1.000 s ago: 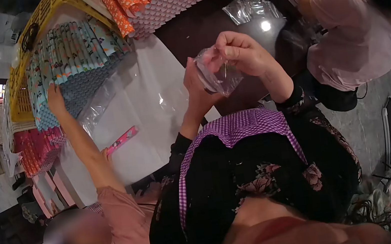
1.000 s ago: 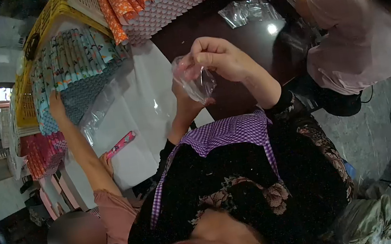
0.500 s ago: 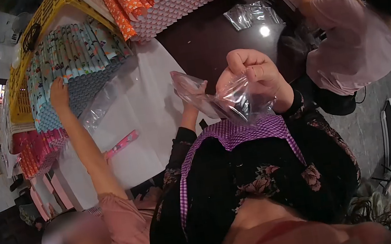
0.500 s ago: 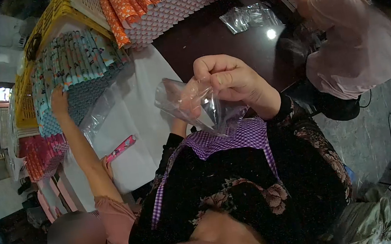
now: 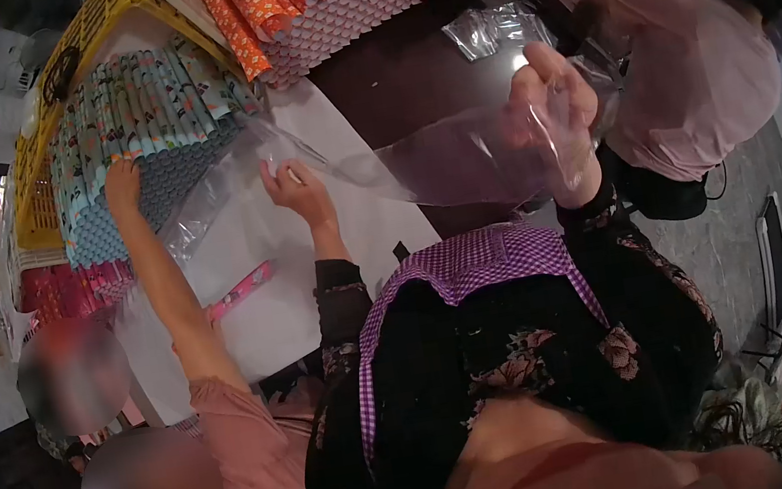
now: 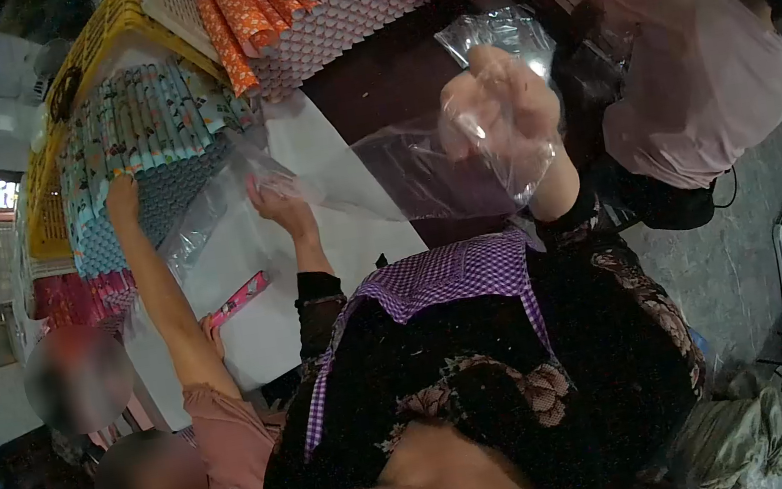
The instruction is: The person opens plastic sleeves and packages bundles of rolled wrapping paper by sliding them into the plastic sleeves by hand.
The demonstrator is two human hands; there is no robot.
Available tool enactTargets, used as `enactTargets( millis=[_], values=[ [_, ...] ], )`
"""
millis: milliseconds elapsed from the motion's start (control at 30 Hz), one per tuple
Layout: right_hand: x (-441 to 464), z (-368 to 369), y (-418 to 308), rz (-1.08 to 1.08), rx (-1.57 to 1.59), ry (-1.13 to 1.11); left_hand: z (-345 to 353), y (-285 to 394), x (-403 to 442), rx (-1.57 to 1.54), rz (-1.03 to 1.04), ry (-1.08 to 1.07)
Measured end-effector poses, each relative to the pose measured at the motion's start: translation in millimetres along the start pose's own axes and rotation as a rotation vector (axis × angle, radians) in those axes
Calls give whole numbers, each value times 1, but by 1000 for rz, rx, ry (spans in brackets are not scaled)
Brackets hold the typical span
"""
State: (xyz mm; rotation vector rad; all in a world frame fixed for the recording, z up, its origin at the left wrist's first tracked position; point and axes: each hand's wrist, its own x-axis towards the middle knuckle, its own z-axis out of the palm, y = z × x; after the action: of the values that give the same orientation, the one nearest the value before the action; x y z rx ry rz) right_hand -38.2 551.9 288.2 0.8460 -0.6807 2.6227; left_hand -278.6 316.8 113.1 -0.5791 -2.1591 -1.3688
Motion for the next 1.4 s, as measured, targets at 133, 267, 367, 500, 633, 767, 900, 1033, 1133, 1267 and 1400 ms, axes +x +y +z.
enactTargets(
  millis=[133, 267, 367, 500, 633, 767, 900, 1033, 1133, 1267, 1400],
  values=[
    [-51, -75, -39, -14, -576, 540, -45, -46, 1, 227, 77, 52],
    [-94, -141, -42, 203, -811, 891, -68, -45, -31, 336, 114, -44],
    [-127, -198, -45, 335, -908, 977, -74, -36, -67, 258, 138, -95],
    [-157, -266, -38, 375, -1147, 1133, -97, -6, -134, 3, -358, -482],
    [-194, -339, -40, 367, -1828, 1087, -123, 2, -224, 63, -560, -991],
    [-206, -319, -17, 275, -2348, 826, -133, -4, -265, 113, -739, -1439],
    [-210, -328, -20, 339, -2363, 768, -155, -59, -240, 320, -896, -1294],
    [-227, -339, -20, 342, -2415, 757, -200, -176, -178, 699, -785, -743],
    [-224, -333, -26, 358, -2385, 716, -246, -277, -113, 948, -635, -446],
    [-223, -334, -33, 303, -2469, 570, -306, -385, -47, 1218, -616, -261],
    [-231, -338, -34, 369, -2352, 732, -350, -446, -21, 1376, -679, -210]
  ],
)
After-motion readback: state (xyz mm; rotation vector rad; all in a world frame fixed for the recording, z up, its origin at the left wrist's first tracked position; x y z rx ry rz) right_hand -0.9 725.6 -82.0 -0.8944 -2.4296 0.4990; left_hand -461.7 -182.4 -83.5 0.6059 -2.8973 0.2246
